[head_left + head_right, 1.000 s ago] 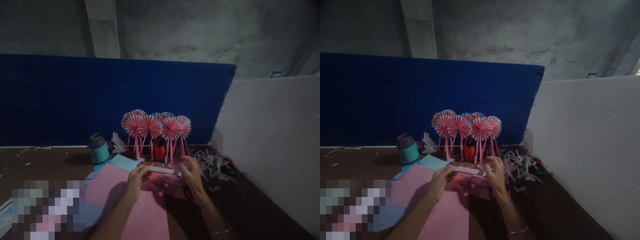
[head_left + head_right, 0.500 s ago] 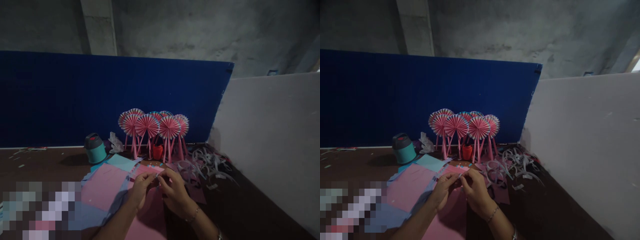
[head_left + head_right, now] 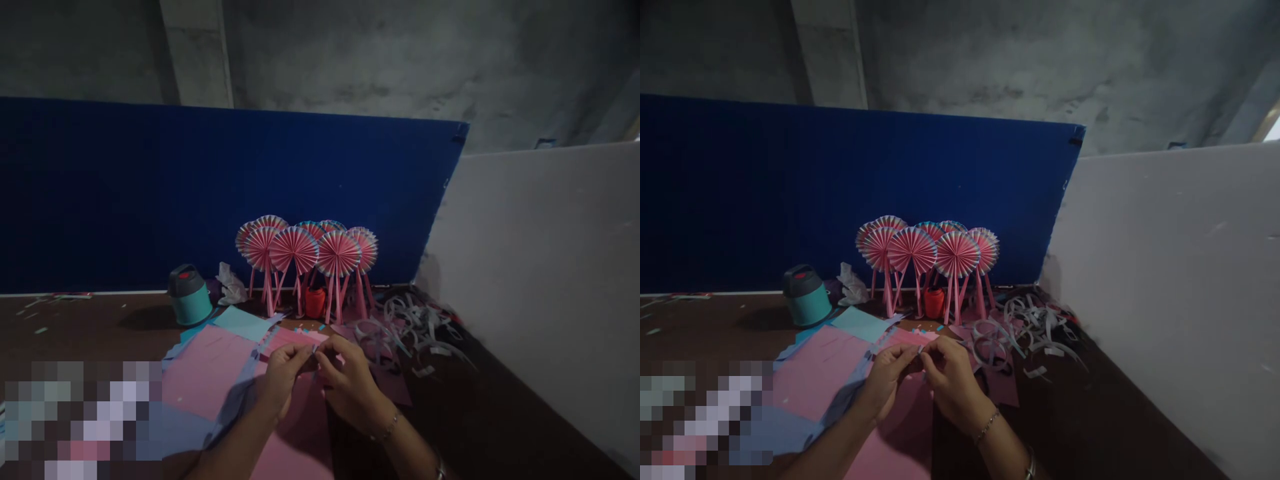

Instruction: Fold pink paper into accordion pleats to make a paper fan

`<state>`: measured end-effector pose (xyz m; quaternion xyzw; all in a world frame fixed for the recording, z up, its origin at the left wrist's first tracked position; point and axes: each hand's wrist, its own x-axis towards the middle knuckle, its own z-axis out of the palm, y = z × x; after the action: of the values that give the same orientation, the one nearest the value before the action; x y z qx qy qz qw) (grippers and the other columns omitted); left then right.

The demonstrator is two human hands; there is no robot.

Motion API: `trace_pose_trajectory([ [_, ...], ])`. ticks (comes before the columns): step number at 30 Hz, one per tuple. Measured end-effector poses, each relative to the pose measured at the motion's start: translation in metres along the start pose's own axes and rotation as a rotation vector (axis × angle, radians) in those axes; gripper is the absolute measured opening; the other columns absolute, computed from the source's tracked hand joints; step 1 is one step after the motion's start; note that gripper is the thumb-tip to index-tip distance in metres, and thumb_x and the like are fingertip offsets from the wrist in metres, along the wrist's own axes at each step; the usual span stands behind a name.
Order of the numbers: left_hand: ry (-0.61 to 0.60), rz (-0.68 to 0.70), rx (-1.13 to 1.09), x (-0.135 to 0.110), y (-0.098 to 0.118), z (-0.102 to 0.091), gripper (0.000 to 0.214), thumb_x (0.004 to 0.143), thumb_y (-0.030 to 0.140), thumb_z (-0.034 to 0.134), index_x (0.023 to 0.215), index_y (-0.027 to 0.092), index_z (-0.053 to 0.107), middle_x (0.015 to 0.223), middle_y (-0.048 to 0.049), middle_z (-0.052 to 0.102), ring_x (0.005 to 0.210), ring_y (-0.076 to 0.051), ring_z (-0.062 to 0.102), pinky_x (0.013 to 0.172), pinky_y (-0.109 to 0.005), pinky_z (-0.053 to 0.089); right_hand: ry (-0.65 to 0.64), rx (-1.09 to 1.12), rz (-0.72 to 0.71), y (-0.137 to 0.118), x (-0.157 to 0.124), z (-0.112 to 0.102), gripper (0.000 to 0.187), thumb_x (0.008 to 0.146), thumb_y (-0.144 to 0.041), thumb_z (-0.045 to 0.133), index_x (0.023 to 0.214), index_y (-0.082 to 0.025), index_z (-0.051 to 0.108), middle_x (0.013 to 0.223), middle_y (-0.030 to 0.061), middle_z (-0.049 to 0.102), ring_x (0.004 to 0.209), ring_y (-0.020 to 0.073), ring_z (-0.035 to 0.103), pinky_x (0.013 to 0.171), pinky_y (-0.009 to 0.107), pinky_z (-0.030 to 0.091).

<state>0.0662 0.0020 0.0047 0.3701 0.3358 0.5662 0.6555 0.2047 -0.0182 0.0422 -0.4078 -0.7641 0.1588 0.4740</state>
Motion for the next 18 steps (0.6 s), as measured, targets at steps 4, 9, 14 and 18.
trace_pose_trajectory([
  [4, -0.001, 0.009, 0.022, -0.0003, 0.0007, 0.0, 0.033, 0.057, 0.041, 0.082, 0.065, 0.012, 0.07, 0.064, -0.0028, 0.069, 0.063, -0.013, 0.061, 0.065, -0.025, 0.049, -0.003, 0.0, 0.005, -0.0002, -0.0006, -0.0006, 0.013, 0.076, -0.009, 0.051, 0.072, -0.019, 0.059, 0.069, 0.0028, 0.062, 0.063, 0.0143, 0.055, 0.061, 0.026, 0.045],
  [9, 0.028, 0.019, 0.059, -0.0021, 0.0022, 0.002, 0.034, 0.055, 0.042, 0.083, 0.063, 0.012, 0.07, 0.061, -0.0028, 0.068, 0.06, -0.012, 0.06, 0.062, -0.024, 0.048, 0.006, -0.017, -0.011, -0.0002, -0.0007, -0.0004, 0.012, 0.077, -0.01, 0.052, 0.072, -0.019, 0.059, 0.069, 0.0029, 0.063, 0.063, 0.0143, 0.056, 0.061, 0.026, 0.045],
  [14, 0.022, 0.024, 0.054, -0.0032, 0.0021, 0.0025, 0.033, 0.056, 0.041, 0.082, 0.063, 0.012, 0.07, 0.061, -0.003, 0.068, 0.06, -0.013, 0.06, 0.063, -0.025, 0.049, -0.006, -0.042, 0.001, 0.0016, -0.001, 0.0006, 0.011, 0.076, -0.01, 0.053, 0.073, -0.019, 0.06, 0.07, 0.0035, 0.064, 0.065, 0.0146, 0.056, 0.063, 0.026, 0.045],
  [18, 0.009, 0.029, 0.047, -0.0022, 0.0027, 0.0019, 0.03, 0.058, 0.04, 0.081, 0.062, 0.012, 0.069, 0.061, -0.003, 0.068, 0.059, -0.014, 0.061, 0.064, -0.026, 0.05, -0.012, -0.039, 0.004, 0.0013, -0.0012, 0.0002, 0.011, 0.076, -0.01, 0.052, 0.073, -0.018, 0.059, 0.071, 0.0035, 0.063, 0.064, 0.014, 0.055, 0.062, 0.025, 0.045],
])
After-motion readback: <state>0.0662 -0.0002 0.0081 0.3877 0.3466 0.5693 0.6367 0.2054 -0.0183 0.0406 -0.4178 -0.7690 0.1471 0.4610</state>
